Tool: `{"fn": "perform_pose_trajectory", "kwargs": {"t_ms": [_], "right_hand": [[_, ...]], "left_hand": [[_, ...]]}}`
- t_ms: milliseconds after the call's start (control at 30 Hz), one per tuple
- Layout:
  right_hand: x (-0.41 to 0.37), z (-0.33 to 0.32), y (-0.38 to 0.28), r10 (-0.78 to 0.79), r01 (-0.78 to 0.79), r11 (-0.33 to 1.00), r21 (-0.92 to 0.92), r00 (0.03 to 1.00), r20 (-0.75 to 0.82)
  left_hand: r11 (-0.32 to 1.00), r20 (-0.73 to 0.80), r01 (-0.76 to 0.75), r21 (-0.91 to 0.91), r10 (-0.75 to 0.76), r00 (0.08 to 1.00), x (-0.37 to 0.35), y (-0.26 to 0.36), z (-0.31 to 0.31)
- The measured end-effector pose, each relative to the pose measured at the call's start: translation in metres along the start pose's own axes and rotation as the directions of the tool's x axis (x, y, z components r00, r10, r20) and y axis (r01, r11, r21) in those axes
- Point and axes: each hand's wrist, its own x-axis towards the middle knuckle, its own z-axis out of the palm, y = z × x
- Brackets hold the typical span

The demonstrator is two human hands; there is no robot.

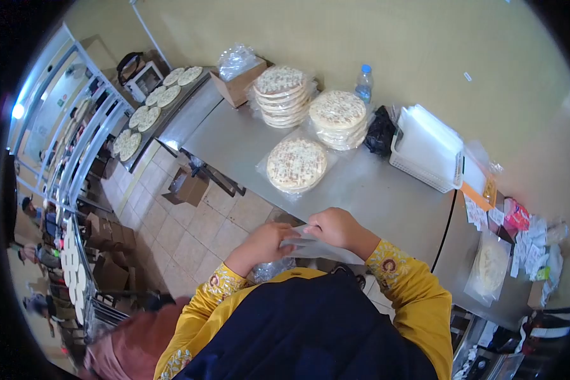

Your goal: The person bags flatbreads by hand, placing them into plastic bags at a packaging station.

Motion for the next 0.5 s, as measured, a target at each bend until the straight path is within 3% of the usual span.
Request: {"fn": "perform_pose_trajectory", "kwargs": {"t_ms": [33,133,167,267,367,500], "right_hand": [[-0.004,-0.001,0.002,0.027,-0.027,1.000,-0.011,0.999,0.024],[-0.016,0.007,0.020,0.093,-0.093,0.996,-0.009,0.993,0.073],[-0.020,0.014,0.030,0.110,-0.111,0.994,-0.002,0.990,0.086],[-0.033,0.040,0.060,0.123,-0.111,0.962,-0.248,0.992,0.036],[-0.040,0.032,0.066,0.212,-0.175,0.966,-0.188,0.957,0.197],[-0.035,0.050,0.062,0.272,-0.276,0.958,-0.077,0.961,-0.059]], "left_hand": [[0.995,0.080,0.074,-0.073,-0.068,0.994,0.005,-0.002,0.003],[0.999,-0.079,-0.023,-0.039,0.020,0.997,0.008,-0.016,0.017],[1.000,-0.063,-0.007,-0.029,0.005,0.998,0.007,-0.016,0.018],[0.999,-0.045,0.036,-0.023,-0.037,0.998,-0.002,-0.016,0.013],[0.992,-0.069,0.056,-0.113,-0.064,0.996,-0.021,-0.036,0.033],[0.954,-0.071,0.074,-0.290,-0.098,0.993,-0.046,-0.031,0.053]]}}
